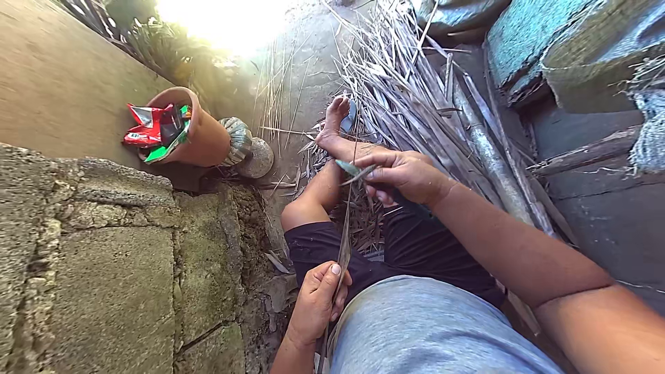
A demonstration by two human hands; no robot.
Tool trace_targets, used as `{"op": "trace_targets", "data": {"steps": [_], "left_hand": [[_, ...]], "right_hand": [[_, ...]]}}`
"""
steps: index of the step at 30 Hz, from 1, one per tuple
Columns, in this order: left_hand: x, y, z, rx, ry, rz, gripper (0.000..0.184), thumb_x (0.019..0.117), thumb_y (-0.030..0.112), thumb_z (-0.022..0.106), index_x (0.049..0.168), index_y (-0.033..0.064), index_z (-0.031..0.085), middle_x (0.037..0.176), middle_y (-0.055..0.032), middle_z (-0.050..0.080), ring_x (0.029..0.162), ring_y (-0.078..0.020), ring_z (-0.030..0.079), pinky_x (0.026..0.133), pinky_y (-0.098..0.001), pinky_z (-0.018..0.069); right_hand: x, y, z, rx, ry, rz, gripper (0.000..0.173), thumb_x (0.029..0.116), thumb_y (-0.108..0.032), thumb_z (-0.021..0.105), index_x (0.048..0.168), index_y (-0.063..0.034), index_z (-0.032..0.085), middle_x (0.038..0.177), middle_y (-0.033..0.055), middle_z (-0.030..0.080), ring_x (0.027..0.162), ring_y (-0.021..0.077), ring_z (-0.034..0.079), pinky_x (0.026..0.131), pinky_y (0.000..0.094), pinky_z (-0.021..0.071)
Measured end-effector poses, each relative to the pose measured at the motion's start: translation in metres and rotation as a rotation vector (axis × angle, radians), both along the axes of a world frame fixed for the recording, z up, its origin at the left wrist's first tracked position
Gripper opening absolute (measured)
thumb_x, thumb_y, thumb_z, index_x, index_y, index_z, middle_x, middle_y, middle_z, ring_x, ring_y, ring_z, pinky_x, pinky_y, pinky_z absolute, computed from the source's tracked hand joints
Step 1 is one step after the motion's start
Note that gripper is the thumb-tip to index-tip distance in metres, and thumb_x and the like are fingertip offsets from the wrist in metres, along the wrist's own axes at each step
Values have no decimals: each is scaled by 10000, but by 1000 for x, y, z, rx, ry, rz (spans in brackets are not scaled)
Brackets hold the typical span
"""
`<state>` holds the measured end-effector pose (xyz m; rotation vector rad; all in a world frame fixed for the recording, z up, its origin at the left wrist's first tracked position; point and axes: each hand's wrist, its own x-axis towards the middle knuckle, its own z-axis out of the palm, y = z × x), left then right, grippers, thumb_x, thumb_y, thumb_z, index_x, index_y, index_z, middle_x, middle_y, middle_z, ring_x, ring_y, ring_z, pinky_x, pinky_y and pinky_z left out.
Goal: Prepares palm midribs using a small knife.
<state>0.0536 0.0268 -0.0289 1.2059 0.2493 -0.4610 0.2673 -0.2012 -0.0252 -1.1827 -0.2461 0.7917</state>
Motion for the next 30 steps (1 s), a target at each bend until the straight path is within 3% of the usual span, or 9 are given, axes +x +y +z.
{"op": "trace_targets", "data": {"steps": [3,6,7,11,13,17,21,25,30], "left_hand": [[-3,3,-3,32,-25,2,412,1101,336,437,984,33,691,557,24,507,412,-20,441,392,-161,376],[-9,7,-9,-9,-7,-21,352,1092,302,471,1171,10,652,685,-9,584,522,-61,546,493,-200,490],[-11,7,-10,-6,4,-33,313,1084,276,502,1186,12,636,732,-22,605,567,-76,577,534,-218,522],[-17,7,-9,115,64,-14,264,1090,226,470,1061,17,628,793,-74,657,620,-127,646,589,-264,583],[-15,6,-10,148,81,23,293,1101,219,410,1037,20,615,745,-65,630,582,-122,621,551,-251,561],[0,1,-8,146,66,104,289,1105,216,387,983,46,586,659,-12,523,469,-66,482,436,-191,440],[18,-5,-1,82,55,142,280,1101,198,391,969,49,588,632,14,493,443,-36,444,409,-164,402],[22,-9,6,-60,45,116,250,1090,224,452,955,76,602,624,40,473,442,-18,428,409,-153,383],[22,-9,14,-174,60,103,246,1091,228,461,964,69,600,590,59,444,429,-13,422,403,-153,371]], "right_hand": [[23,-4,-4,177,71,-6,308,1039,-89,463,1320,-61,585,733,62,656,507,80,583,458,209,508],[39,-2,-3,196,78,-97,321,1051,-88,419,1342,-68,552,755,55,650,510,77,573,467,205,507],[44,0,-2,183,76,-149,314,1062,-86,417,1345,-62,551,766,57,652,509,76,568,463,202,500],[53,8,-2,145,69,-258,311,1075,-84,440,1368,-52,541,775,66,651,520,89,577,467,208,505],[46,11,-4,115,49,-208,290,1069,-101,457,1341,-49,544,764,71,660,513,92,580,455,212,502],[-5,18,-14,3,9,132,216,1031,-189,503,1095,-47,653,722,72,671,509,107,591,468,253,517],[-51,26,-33,112,25,449,179,1048,-191,521,1011,-54,629,724,21,672,534,75,610,481,222,517],[-59,23,-35,262,13,426,142,1048,-141,538,1022,-43,638,728,20,689,533,66,623,477,202,520],[-45,21,-35,292,-116,403,141,1049,-126,546,1018,-31,646,741,-1,698,551,41,623,498,186,518]]}}
